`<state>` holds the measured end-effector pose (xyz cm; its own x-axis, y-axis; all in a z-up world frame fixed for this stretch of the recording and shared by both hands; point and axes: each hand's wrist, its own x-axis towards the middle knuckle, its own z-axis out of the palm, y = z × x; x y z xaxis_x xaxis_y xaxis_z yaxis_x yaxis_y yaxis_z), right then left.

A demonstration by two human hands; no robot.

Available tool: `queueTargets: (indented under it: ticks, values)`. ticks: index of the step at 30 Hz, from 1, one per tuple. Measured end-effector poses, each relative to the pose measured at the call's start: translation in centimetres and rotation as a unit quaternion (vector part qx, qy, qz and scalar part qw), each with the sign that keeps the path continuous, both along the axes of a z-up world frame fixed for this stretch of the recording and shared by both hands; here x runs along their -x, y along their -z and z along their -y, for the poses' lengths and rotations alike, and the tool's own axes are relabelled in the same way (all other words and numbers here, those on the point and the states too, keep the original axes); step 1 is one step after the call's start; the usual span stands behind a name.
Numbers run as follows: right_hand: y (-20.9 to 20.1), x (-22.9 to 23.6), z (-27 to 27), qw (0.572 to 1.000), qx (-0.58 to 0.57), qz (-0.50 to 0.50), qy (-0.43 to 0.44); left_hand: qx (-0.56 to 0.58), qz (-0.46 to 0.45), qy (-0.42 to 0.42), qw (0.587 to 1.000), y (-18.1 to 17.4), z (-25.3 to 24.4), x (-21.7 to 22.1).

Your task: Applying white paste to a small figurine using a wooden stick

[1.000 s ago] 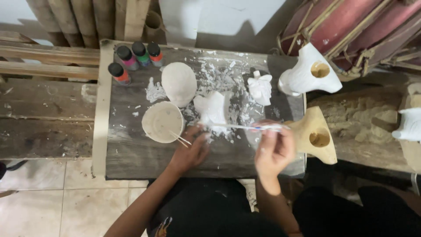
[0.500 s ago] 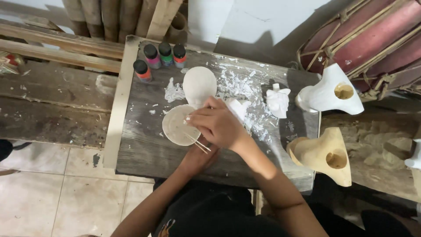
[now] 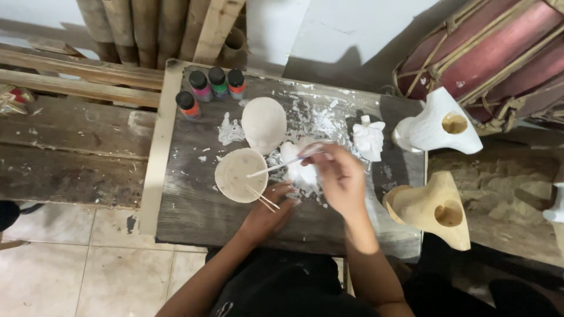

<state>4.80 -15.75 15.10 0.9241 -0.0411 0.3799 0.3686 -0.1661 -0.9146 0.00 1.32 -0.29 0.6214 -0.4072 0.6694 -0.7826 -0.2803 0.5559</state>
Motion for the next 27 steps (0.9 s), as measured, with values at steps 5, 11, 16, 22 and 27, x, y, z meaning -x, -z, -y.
queueTargets:
  ticks: [5,11,16,22,27]
  values:
    - [1.4,1.6,3.8,0.987,-0.123,-0.019,0.097,0.006,0.006,0.008,1.000,3.4,0.3,-0.1]
    - [3.7,3.6,6.7,0.961,-0.194,-0.036,0.192,-0.014,-0.016,0.008,1.000,0.2,0.0,0.0]
    - [5.2,4.3,7.7,0.966,-0.136,-0.037,0.216,0.002,-0.050,0.018,0.999,0.0,0.1,0.0]
    - [6.8,4.2,9.2,0.968,-0.075,-0.031,0.236,0.007,-0.044,0.028,0.999,2.0,-0.2,-0.3]
    - [7.7,4.6,9.2,0.960,-0.168,-0.008,0.225,0.036,-0.032,0.015,0.999,-0.1,-0.3,-0.1]
